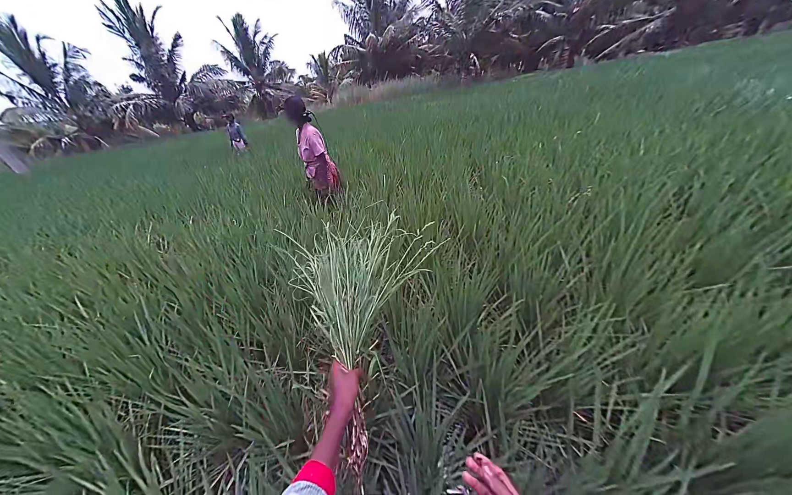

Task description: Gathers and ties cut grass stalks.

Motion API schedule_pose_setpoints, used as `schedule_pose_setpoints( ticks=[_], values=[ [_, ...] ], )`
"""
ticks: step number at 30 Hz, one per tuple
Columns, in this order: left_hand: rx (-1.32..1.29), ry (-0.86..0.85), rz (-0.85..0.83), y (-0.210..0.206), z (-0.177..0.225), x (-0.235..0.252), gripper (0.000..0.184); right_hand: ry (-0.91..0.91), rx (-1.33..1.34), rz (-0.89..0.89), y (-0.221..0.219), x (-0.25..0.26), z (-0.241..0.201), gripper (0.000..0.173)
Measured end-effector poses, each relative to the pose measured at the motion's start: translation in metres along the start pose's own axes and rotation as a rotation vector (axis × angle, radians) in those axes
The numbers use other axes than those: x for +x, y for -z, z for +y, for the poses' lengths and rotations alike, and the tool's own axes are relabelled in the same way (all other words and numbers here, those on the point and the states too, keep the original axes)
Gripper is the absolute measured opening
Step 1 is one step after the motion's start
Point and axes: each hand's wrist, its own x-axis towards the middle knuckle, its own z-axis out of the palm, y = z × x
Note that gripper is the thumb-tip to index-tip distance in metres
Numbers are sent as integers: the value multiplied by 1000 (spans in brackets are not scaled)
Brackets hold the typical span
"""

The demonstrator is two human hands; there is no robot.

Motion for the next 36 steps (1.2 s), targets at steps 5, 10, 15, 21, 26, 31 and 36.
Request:
schedule_pose_setpoints(
  ticks=[5, 10, 15, 21, 26, 31, 36],
  values=[
    [251, -35, -328, -44, 15, -62, 66, 165, -215, -209, -9, 0, -3, 76],
    [351, -158, -591, -80, 46, -118, 57, 248, -232, -100, -33, 4, -24, 82],
    [265, -380, -739, -98, 43, -160, 52, 316, -176, 94, -40, 4, -42, 52],
    [404, -445, -888, -103, 47, -179, 41, 350, -62, 251, -30, 2, -40, 34],
    [458, -488, -971, -103, 46, -179, 39, 339, -48, 308, -29, -2, -36, 39],
    [545, -554, -1024, -102, 43, -181, 49, 355, 19, 321, -26, 1, -28, 35],
    [583, -493, -1021, -107, 40, -183, 60, 362, 69, 388, -21, 10, -18, 48]
  ],
)
